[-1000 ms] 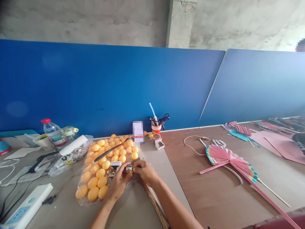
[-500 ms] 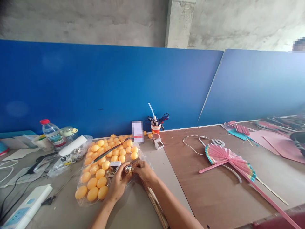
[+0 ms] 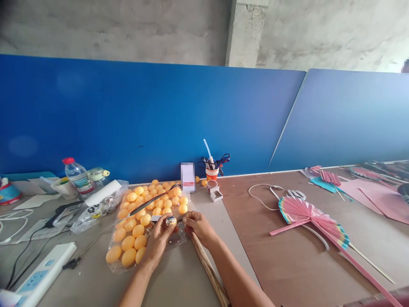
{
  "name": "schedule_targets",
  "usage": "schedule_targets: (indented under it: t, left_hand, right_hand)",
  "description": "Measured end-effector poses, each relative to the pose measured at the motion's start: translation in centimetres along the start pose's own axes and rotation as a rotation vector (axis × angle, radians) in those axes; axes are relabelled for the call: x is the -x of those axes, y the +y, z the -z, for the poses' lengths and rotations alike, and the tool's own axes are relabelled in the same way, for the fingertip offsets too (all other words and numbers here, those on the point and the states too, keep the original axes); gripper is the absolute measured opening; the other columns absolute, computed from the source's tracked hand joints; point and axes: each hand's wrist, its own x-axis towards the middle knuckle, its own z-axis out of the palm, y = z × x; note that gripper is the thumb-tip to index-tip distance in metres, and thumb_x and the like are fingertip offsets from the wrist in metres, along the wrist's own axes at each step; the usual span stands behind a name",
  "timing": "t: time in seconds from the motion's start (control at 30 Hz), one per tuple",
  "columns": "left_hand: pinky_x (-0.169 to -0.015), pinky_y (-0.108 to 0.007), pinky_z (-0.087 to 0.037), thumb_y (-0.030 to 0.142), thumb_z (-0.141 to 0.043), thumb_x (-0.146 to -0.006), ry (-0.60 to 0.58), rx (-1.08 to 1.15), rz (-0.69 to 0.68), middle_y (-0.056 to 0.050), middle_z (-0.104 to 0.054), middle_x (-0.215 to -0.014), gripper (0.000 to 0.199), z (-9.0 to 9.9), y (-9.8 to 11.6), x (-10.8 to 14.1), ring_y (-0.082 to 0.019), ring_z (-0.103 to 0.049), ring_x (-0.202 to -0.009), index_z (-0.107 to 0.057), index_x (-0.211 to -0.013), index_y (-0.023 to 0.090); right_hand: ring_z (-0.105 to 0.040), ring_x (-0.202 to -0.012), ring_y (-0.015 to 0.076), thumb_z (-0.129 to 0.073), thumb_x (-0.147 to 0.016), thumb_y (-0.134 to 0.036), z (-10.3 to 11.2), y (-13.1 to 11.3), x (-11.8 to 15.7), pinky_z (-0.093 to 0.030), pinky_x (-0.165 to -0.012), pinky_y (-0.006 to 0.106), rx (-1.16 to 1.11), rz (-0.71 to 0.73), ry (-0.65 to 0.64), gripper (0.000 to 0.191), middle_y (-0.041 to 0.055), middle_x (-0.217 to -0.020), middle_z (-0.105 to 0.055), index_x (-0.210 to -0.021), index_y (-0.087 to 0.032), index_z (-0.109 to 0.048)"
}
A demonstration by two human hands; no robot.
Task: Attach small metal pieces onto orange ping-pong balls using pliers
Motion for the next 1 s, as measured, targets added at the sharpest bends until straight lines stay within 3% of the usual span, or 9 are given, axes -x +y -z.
schedule_targets:
  t: [0.13,0.23,0.37,0.53,0.83,1.0]
  left_hand:
    - [-0.082,-0.037,-0.056,0.05,-0.088,-0.06,0.057,0.259,0.086,-0.007,-0.071,-0.105,0.057,-0.2,0.7,-0.4,-0.023,-0.068,-0.09,-0.066,-0.104,0.021]
    - [-0.081,-0.035,-0.055,0.045,-0.092,-0.054,0.085,0.365,0.126,-0.006,-0.07,-0.101,0.058,-0.5,1.4,-0.3,-0.02,-0.066,-0.086,-0.066,-0.1,0.02]
    - [-0.08,-0.034,-0.054,0.043,-0.093,-0.053,0.067,0.416,0.172,-0.005,-0.07,-0.1,0.061,-0.6,2.0,0.0,-0.016,-0.065,-0.079,-0.064,-0.102,0.018]
    - [-0.073,-0.031,-0.053,0.046,-0.091,-0.058,0.059,0.393,0.19,-0.006,-0.072,-0.1,0.059,-0.5,2.1,0.1,-0.012,-0.063,-0.068,-0.064,-0.101,0.017]
    - [-0.07,-0.036,-0.054,0.048,-0.081,-0.067,0.003,0.295,0.141,-0.004,-0.073,-0.099,0.044,-0.2,1.2,0.0,-0.018,-0.066,-0.069,-0.063,-0.096,0.021]
    - [-0.069,-0.032,-0.052,0.046,-0.087,-0.059,0.077,0.323,0.158,-0.003,-0.072,-0.094,0.051,-0.4,1.4,-0.2,-0.015,-0.062,-0.067,-0.063,-0.095,0.019]
  right_hand:
    - [-0.046,-0.058,0.0141,-0.064,-0.069,-0.027,0.5,0.5,-0.5,-0.036,-0.062,0.029,0.427,0.07,0.217,0.011,-0.0043,-0.058,-0.053,-0.069,-0.021,-0.055]
    - [-0.053,-0.068,0.0164,-0.059,-0.072,-0.021,0.5,0.8,-0.6,-0.037,-0.067,0.029,0.676,0.126,0.271,0.002,-0.0006,-0.071,-0.061,-0.072,-0.021,-0.057]
    - [-0.057,-0.077,0.0175,-0.06,-0.077,-0.019,0.1,0.7,0.1,-0.038,-0.072,0.028,0.957,0.112,0.281,0.011,0.0039,-0.089,-0.066,-0.088,-0.021,-0.063]
    - [-0.063,-0.097,0.024,-0.063,-0.08,-0.02,-1.0,-0.2,1.4,-0.04,-0.078,0.031,1.259,0.005,0.154,0.029,0.0114,-0.115,-0.067,-0.109,-0.02,-0.064]
    - [-0.065,-0.1,0.0258,-0.055,-0.084,-0.014,-1.6,-0.6,1.5,-0.041,-0.081,0.033,1.349,-0.039,0.136,0.029,0.0146,-0.118,-0.068,-0.112,-0.019,-0.061]
    - [-0.063,-0.092,0.0229,-0.054,-0.08,-0.01,-1.1,0.1,0.9,-0.038,-0.078,0.03,1.203,-0.003,0.2,0.029,0.0123,-0.109,-0.069,-0.108,-0.017,-0.061]
